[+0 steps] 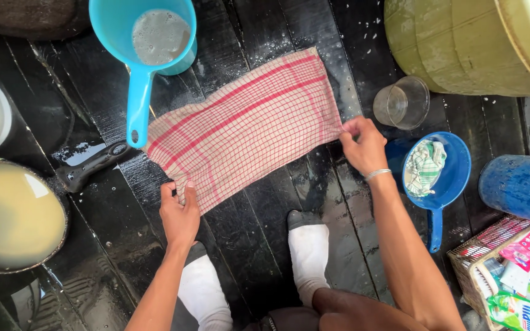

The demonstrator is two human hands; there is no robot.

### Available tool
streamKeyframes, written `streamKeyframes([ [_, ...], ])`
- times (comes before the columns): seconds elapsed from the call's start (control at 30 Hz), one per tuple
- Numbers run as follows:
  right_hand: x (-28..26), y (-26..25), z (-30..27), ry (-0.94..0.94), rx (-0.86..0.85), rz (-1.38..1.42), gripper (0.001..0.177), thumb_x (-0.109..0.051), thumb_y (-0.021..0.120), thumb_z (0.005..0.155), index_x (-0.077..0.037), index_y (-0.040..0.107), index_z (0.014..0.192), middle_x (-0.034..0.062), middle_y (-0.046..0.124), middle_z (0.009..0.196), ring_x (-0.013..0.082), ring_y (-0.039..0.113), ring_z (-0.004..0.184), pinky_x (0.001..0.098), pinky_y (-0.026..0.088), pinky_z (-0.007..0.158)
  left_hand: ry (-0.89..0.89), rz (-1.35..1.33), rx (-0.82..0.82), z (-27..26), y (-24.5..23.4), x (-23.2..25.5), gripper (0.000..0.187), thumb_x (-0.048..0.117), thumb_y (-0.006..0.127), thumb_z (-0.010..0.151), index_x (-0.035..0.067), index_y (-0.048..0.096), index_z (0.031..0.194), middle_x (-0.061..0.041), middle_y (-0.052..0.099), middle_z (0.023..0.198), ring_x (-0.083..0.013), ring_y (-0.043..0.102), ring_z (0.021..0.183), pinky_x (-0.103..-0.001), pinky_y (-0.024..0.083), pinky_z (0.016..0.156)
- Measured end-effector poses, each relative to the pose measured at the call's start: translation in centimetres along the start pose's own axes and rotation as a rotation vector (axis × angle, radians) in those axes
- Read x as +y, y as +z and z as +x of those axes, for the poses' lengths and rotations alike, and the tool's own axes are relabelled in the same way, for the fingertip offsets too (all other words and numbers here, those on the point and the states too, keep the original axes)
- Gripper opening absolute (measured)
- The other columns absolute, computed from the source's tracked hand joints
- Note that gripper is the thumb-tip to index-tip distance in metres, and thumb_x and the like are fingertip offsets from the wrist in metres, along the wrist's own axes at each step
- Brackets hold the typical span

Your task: Washing and scrubbing a cloth using soap and a brush.

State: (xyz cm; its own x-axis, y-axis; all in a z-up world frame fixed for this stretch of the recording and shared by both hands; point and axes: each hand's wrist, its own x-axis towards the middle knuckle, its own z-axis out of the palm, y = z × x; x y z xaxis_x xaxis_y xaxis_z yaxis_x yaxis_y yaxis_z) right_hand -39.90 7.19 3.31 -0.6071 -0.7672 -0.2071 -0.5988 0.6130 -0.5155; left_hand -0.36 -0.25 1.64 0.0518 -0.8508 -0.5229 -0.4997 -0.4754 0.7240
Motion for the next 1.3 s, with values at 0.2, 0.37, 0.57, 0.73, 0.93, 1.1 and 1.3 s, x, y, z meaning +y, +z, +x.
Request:
streamKeyframes([
  [0.2,2.0,1.3,0.6,-0.041,-0.137,0.847,0.005,0.001,0.054,0.088,-0.003,0.055,0.085,0.0094,0.071,0.111,0.0121,0.061,0.094,0.027,0.053,0.086,-0.045,-0.008,-0.019,0.1,0.0,0.0,0.033,0.028,0.063,0.102,0.0,0.05,0.114,-0.007,0.058,0.066,-0.0101,0.046,0.053,-0.035,0.039,0.051],
  [0.37,3.4,1.7,3.2,-0.086,-0.076,0.857,0.008,0.002,0.054,0.092,-0.003,0.053,0.098,0.0073,0.064,0.1,0.0122,0.059,0.094,0.0261,0.049,0.088,0.009,-0.082,-0.013,-0.1,-0.1,-0.6,0.031,0.026,0.062,0.102,0.001,0.05,0.115,-0.003,0.062,0.071,-0.0066,0.048,0.058,-0.031,0.043,0.055],
  [0.57,-0.8,-2.5,3.6,0.139,-0.442,0.457,0.043,-0.004,0.06,0.09,-0.004,0.05,0.133,0.0079,0.065,0.093,0.0147,0.06,0.087,0.0295,0.049,0.08,-0.025,-0.121,-0.027,0.5,-0.4,-0.6,0.03,0.023,0.061,0.103,0.0,0.049,0.117,-0.007,0.065,0.074,-0.0055,0.047,0.058,-0.029,0.041,0.056],
  [0.73,-2.3,-4.7,2.9,0.25,-0.614,0.371,0.056,-0.008,0.064,0.091,-0.007,0.045,0.143,0.0096,0.074,0.1,0.0146,0.069,0.092,0.0296,0.053,0.087,0.102,-0.306,-0.081,2.4,-0.9,-2.7,0.027,0.023,0.066,0.105,-0.002,0.058,0.113,-0.002,0.065,0.083,-0.0014,0.049,0.065,-0.025,0.04,0.057],
  [0.93,-1.5,-7.8,3.4,0.177,-0.44,0.456,0.052,-0.016,0.069,0.098,-0.004,0.055,0.146,0.0104,0.073,0.098,0.012,0.062,0.091,0.0272,0.045,0.084,-0.542,-0.331,-0.418,2.0,-4.9,5.8,0.029,0.03,0.068,0.095,0.003,0.062,0.103,0.0,0.054,0.066,-0.0069,0.031,0.039,-0.024,0.022,0.034],
  [1.1,-1.4,-8.7,3.5,0.194,-0.778,0.004,0.046,-0.029,0.078,0.085,-0.006,0.071,0.124,0.0059,0.078,0.091,0.0123,0.066,0.087,0.0304,0.051,0.083,-0.483,-0.394,-0.479,2.0,-6.3,8.1,0.021,0.024,0.069,0.092,0.006,0.062,0.099,-0.003,0.065,0.075,-0.0053,0.029,0.035,-0.022,0.02,0.03],
  [1.3,1.0,-7.4,3.4,0.196,-1.009,0.047,0.036,-0.03,0.079,0.09,-0.002,0.086,0.111,0.0062,0.077,0.094,0.0116,0.061,0.085,0.0313,0.051,0.083,-0.369,-0.715,-0.456,2.7,-6.7,7.4,0.02,0.025,0.065,0.097,0.006,0.062,0.1,-0.003,0.067,0.078,-0.0042,0.033,0.036,-0.021,0.023,0.031],
])
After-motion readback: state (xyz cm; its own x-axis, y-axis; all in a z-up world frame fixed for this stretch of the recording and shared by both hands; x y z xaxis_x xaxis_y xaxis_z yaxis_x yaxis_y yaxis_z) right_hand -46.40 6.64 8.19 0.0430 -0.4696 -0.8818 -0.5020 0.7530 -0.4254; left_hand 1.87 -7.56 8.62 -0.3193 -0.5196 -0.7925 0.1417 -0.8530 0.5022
